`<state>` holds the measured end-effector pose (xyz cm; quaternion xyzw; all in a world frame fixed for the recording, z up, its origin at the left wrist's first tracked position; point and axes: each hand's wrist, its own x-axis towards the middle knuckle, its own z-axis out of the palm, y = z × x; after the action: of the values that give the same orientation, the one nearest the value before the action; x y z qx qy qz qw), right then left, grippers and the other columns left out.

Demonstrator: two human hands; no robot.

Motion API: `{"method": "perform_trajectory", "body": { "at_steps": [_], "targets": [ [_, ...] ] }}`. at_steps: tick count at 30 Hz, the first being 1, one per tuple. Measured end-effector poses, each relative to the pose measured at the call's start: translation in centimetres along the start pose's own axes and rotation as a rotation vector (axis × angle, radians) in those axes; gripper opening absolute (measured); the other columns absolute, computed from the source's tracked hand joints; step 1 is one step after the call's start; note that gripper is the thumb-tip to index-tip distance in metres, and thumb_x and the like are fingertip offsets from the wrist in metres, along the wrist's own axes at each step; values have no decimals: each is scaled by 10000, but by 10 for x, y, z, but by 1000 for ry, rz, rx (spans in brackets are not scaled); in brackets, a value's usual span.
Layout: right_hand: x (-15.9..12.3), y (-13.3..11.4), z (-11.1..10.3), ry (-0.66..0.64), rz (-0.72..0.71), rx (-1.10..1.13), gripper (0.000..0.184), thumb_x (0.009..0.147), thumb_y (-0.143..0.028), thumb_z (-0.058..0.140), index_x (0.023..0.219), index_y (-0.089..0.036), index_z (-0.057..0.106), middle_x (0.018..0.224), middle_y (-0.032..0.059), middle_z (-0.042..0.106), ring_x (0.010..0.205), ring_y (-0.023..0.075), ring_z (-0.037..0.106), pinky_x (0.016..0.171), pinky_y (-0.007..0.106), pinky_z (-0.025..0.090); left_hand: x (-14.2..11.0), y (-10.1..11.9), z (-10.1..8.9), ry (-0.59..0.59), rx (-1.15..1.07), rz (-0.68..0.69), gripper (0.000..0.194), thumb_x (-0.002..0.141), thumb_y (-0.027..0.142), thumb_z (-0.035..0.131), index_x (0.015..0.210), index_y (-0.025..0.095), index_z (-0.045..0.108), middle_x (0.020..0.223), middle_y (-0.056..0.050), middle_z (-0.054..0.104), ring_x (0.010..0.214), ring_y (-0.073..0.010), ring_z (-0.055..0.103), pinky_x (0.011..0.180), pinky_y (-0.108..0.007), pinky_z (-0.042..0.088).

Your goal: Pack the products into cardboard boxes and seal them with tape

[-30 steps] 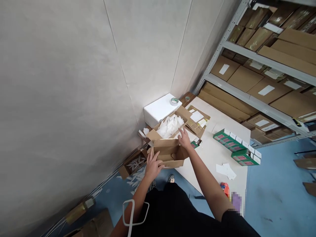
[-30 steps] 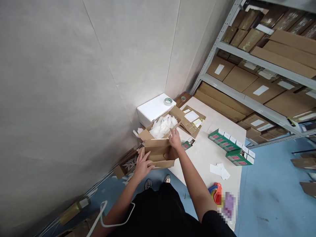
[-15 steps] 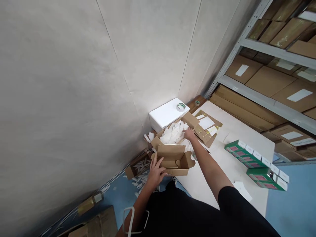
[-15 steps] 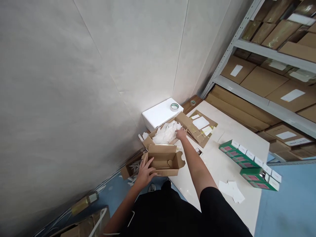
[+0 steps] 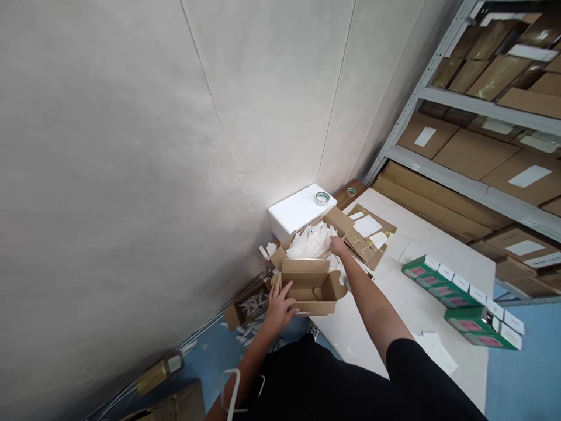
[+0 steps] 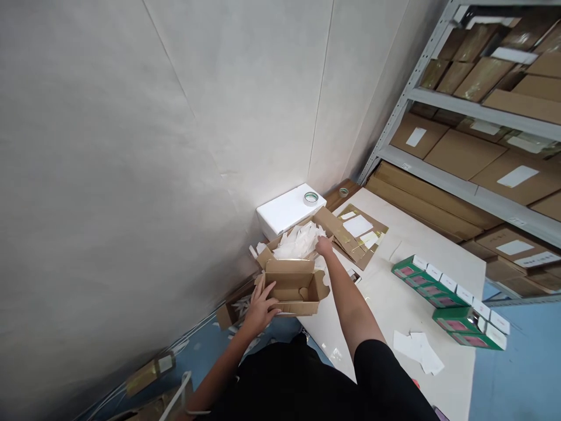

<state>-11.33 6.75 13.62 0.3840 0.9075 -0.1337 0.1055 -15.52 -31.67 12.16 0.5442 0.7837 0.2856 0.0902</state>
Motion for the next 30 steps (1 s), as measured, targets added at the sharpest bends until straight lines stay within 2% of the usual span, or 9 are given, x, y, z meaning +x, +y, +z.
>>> {"method": "perform_trajectory", "body": {
  "at_steps": [4,7,13,16,20,22,25,27,30],
  "targets": [
    [-25,-4,-10,94,-25,44,539,955,-97,368,1452,-93,577,1426,180,635,1320,263,586,1122,341,427,-10,-1,-5,5,-29,20,50,850,267,760,874,233,787,1604,-89,490,1607,-415,120,1223,-710,270],
    [-49,-9,-16,230,-37,164,526,977,-167,362,1441,-130,608,1414,154,658,1313,268,602,1123,380,448,-17,-1,-7,5,-53,33,47,855,265,760,861,232,792,1601,-88,493,1608,-411,119,1235,-704,256],
    [-123,-18,-11,591,-19,533,401,953,-373,455,1089,-196,787,1087,122,788,1000,285,721,959,424,562,-28,-1,-2,-16,-117,55,106,891,279,715,832,228,786,1620,-77,468,1611,-411,101,1235,-707,254],
    [-171,-25,-2,672,-1,605,405,940,-405,500,1169,-185,751,1050,122,783,937,279,725,898,414,583,-29,1,0,-33,-145,78,121,901,291,700,846,232,791,1621,-83,465,1612,-410,91,1233,-708,253],
    [-228,-36,20,659,89,613,623,936,-364,559,1532,-199,483,1186,126,751,1035,280,724,917,411,586,-24,8,3,-52,-138,129,88,877,283,732,836,229,788,1604,-87,488,1608,-411,118,1236,-697,254],
    [-248,-37,33,558,47,593,603,941,-358,577,1528,-253,492,1248,104,738,1098,281,716,971,427,575,-21,14,4,-51,-122,143,84,876,289,741,843,229,789,1605,-84,488,1608,-412,122,1233,-689,267],
    [-271,-29,52,423,-108,600,536,928,-416,651,1445,-287,593,1406,89,670,1302,294,628,1116,470,503,-18,23,10,-51,-96,155,87,877,304,743,865,234,793,1609,-82,483,1607,-411,127,1229,-685,277],
    [-285,-17,60,411,-152,642,549,933,-451,665,1448,-272,600,1481,103,615,1402,294,550,1185,492,442,-18,30,17,-59,-81,162,94,879,307,739,868,232,793,1612,-86,477,1607,-410,132,1235,-684,270],
    [-309,9,65,431,-121,700,528,964,-443,632,1465,-279,592,1506,102,595,1431,283,524,1208,506,417,-17,45,33,-88,-64,172,86,868,295,739,855,228,791,1620,-87,466,1605,-406,144,1249,-673,262]
  ]
}}
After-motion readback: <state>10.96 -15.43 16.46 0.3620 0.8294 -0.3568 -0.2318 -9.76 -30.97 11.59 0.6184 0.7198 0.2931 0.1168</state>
